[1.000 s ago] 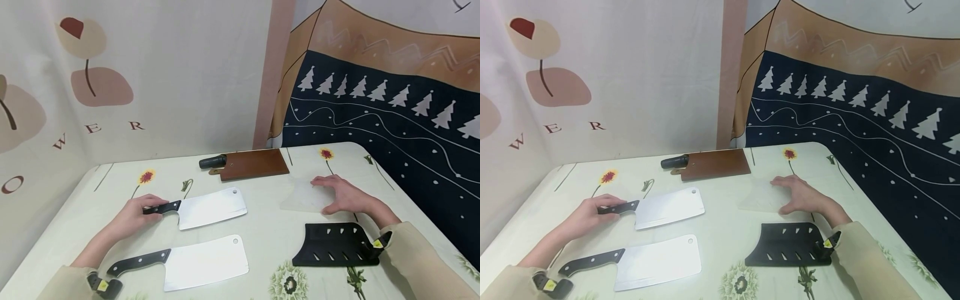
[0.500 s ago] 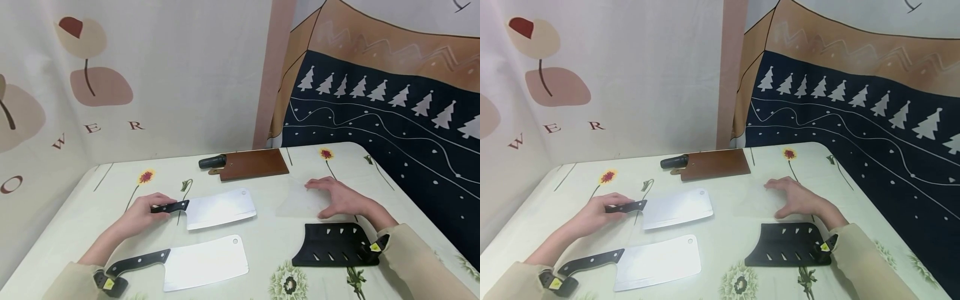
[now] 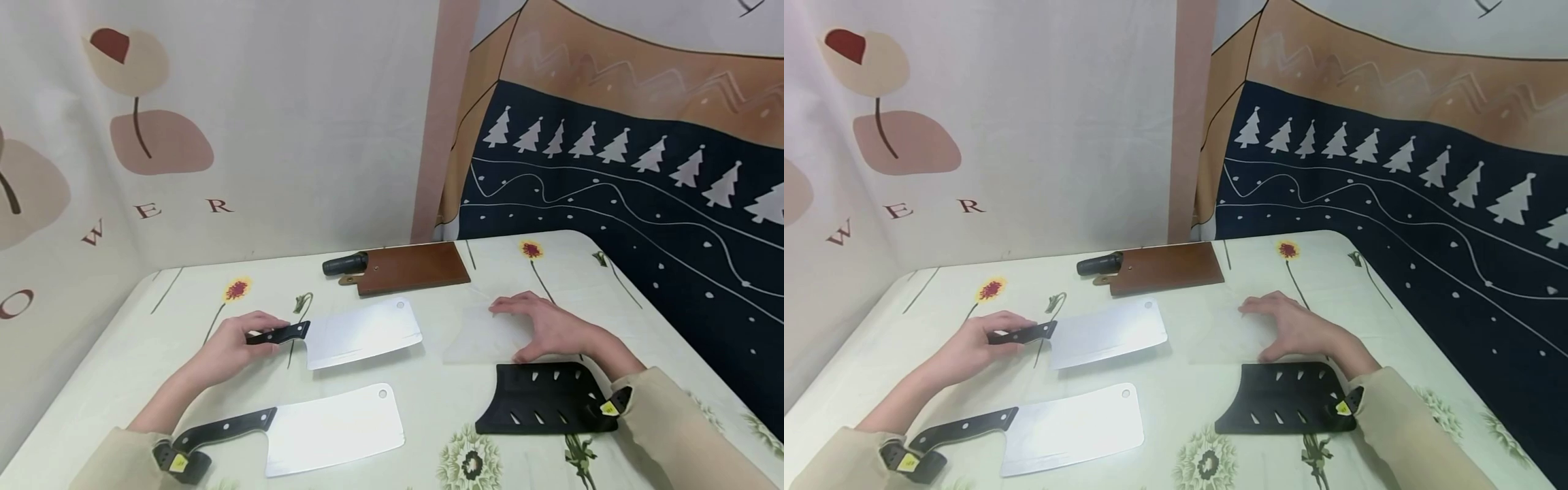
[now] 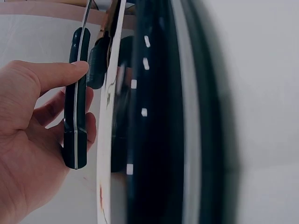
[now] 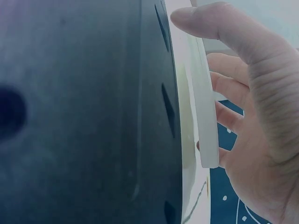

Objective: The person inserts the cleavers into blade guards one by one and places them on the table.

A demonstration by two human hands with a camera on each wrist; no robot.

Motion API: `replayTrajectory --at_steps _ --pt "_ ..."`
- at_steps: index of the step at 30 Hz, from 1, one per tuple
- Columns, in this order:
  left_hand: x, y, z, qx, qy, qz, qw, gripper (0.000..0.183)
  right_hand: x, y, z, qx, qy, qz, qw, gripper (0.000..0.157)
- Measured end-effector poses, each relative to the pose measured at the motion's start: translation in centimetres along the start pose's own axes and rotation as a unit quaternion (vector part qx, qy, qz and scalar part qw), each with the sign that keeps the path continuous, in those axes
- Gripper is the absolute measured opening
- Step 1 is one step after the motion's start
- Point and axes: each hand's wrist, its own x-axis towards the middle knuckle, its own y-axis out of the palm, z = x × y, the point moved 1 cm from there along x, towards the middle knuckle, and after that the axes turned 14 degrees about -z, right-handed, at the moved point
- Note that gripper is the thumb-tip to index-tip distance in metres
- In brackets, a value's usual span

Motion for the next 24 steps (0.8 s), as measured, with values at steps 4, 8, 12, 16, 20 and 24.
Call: replayTrajectory --at_steps 4,8,12,16,20,24 --pt "0.04 0.14 -0.17 0.000 -0.002 -0.001 1.0000 0.037 0.01 0.11 0.12 0.001 0.003 0.008 1.000 0.081" --pt "0.04 0.22 -0.16 -0.003 -0.006 0.001 1.0000 0.037 -0.13 0.17 0.34 0.003 0.007 0.014 1.000 0.080" --pt "0.09 0.22 -0.15 -0.001 -0.009 0.003 1.0000 0.038 -0.28 0.16 0.66 0.003 0.011 0.019 1.000 0.081" --pt "0.14 0.26 -0.12 0.002 -0.008 0.004 1.0000 0.038 -0.30 0.20 0.74 -0.002 0.012 0.020 1.000 0.081" --pt "0.13 0.37 -0.07 -0.001 -0.007 0.003 1.0000 0.039 -0.21 0.27 0.72 -0.006 0.011 0.022 1.000 0.082" --pt "0.13 0.46 -0.04 0.000 -0.007 0.002 1.0000 0.039 -0.08 0.08 0.78 -0.003 0.010 0.020 1.000 0.081"
